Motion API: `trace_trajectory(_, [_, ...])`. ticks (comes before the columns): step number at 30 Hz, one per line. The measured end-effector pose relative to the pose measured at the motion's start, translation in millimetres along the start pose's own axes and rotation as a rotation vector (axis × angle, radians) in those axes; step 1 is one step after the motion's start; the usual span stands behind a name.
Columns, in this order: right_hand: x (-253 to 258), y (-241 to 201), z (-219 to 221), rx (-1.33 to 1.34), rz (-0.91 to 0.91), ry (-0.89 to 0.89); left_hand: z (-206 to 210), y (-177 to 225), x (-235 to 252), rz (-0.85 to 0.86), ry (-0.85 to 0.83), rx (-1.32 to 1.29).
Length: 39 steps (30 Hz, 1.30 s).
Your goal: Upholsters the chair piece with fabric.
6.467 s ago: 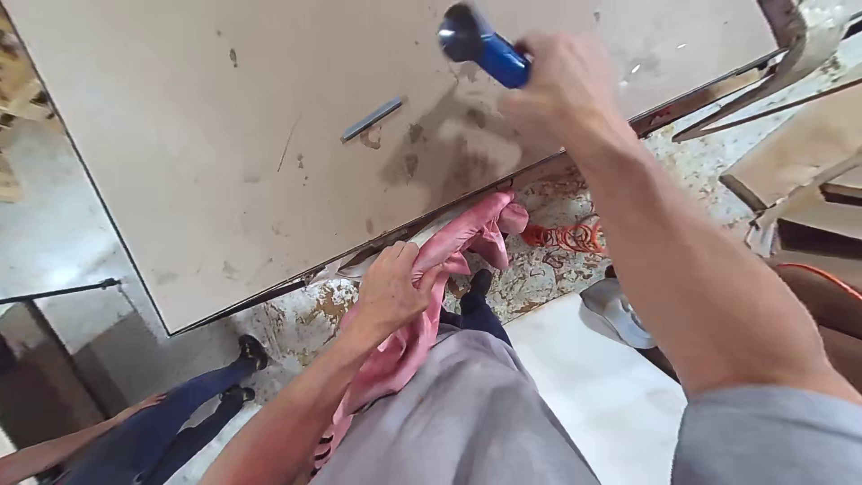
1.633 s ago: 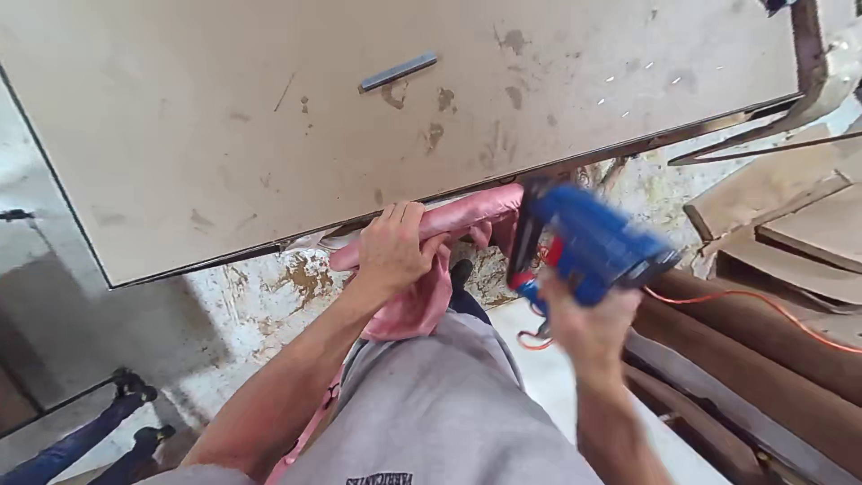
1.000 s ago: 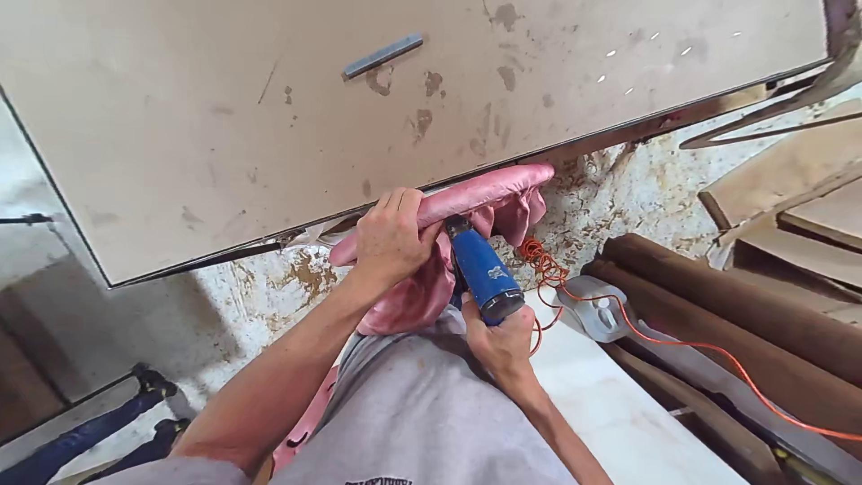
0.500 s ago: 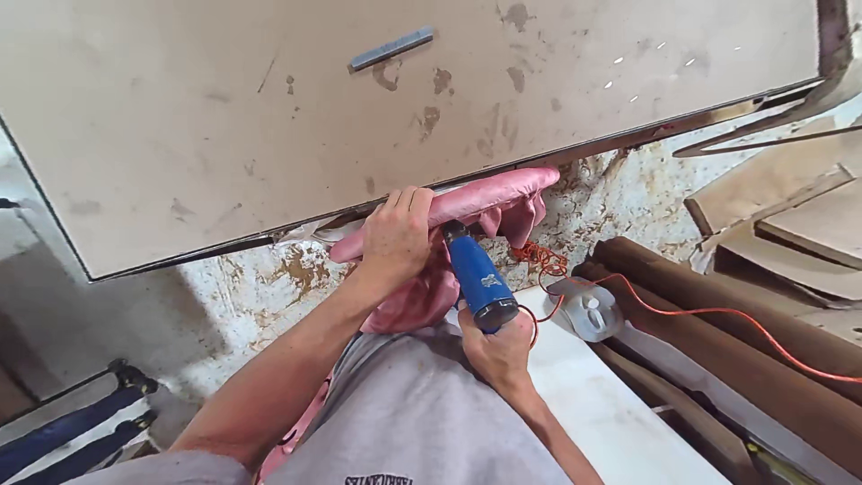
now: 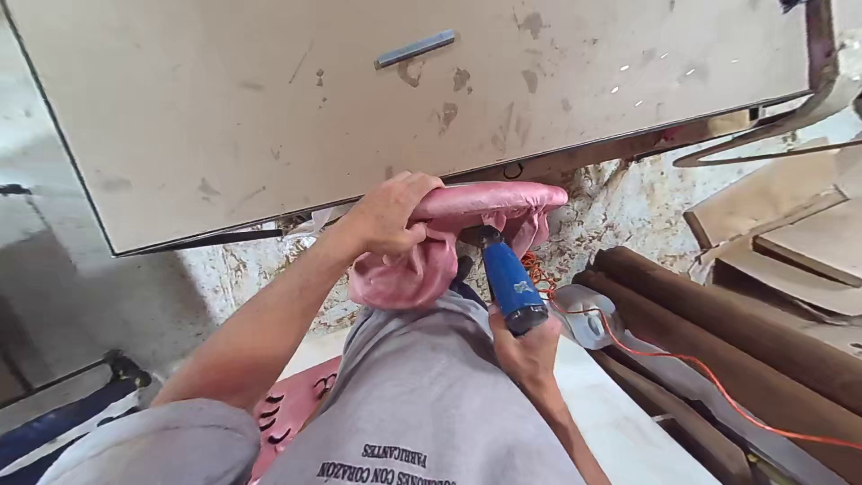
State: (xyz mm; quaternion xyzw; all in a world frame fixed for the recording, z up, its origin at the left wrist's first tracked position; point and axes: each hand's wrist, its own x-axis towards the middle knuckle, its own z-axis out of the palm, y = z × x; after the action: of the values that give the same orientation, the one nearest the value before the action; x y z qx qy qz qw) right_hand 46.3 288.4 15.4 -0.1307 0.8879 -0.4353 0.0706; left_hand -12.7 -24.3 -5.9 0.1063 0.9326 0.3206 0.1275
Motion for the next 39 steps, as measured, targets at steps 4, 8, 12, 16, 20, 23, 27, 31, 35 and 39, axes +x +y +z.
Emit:
trace_trajectory(4, [-2,2,3,-0.033,-0.007,-0.008,-3,-29,-21,-0.035,-0.013,-0.113])
trace_trajectory(8, [-4,11,-5,0.016,-0.028,-0.002,-14,-50,-53,-0.173,-0.123,-0.538])
trace_trajectory(12, [2,18,-12,0.031,-0.027,0.067,9,-44,-71,-0.249,-0.008,-0.56])
trace_trajectory(16, [15,15,-20,0.028,-0.009,0.133,72,-13,-53,-0.337,0.246,-0.353])
trace_trajectory(20, [42,4,-55,-0.001,0.008,0.168,71,-2,-60,-0.348,0.229,-0.415])
trace_trajectory(23, [95,-10,-104,-0.207,0.074,0.089,57,-13,-88,-0.328,0.183,-0.354])
trace_trajectory(27, [210,-4,-131,-0.332,0.067,-0.154,43,-32,-142,-0.4,0.166,-0.32])
trace_trajectory(31, [313,5,-80,-0.541,-0.06,-0.209,33,-18,-167,-0.416,0.213,-0.139])
trace_trajectory(35, [376,14,-22,-0.607,-0.192,-0.166,32,-22,-183,-0.398,0.249,-0.037])
trace_trajectory(39, [346,-6,1,-0.439,-0.26,-0.196,23,-37,-193,-0.472,0.267,-0.044])
